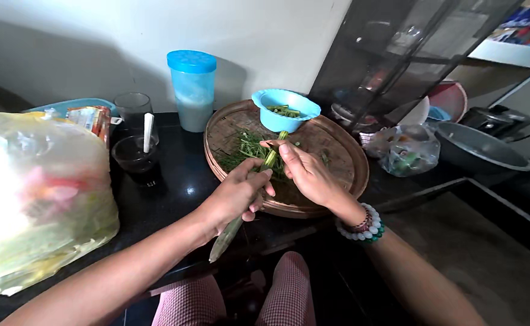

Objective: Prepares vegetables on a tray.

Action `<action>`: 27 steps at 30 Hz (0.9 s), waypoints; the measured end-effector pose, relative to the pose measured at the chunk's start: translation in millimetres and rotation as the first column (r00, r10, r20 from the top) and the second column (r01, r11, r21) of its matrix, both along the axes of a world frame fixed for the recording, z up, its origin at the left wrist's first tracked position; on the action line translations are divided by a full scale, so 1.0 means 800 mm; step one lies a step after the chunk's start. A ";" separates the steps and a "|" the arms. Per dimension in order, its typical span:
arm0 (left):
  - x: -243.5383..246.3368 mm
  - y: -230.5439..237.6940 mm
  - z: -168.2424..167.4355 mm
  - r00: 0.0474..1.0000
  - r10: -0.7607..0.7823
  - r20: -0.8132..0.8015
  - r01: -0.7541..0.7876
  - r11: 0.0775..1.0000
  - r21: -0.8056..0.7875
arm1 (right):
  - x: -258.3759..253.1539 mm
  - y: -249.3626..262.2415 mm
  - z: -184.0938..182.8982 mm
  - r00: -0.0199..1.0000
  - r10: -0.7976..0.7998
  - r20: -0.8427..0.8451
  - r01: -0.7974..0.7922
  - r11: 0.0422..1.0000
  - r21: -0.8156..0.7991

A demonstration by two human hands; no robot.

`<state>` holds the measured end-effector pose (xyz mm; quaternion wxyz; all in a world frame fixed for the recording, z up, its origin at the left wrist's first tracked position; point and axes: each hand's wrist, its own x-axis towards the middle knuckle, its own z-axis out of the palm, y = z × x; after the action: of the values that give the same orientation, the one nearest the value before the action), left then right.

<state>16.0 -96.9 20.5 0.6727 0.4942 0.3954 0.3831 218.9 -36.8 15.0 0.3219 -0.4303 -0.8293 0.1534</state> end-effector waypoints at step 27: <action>-0.014 0.012 -0.034 0.970 -0.169 0.173 0.134 0.971 0.197 | 0.003 0.021 0.011 0.814 0.110 -0.571 -0.476 0.689 -0.546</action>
<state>5.1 -87.4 -6.6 0.6861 0.5447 0.2536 0.4103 221.0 -20.0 23.5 0.3171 -0.3178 -0.6663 0.5954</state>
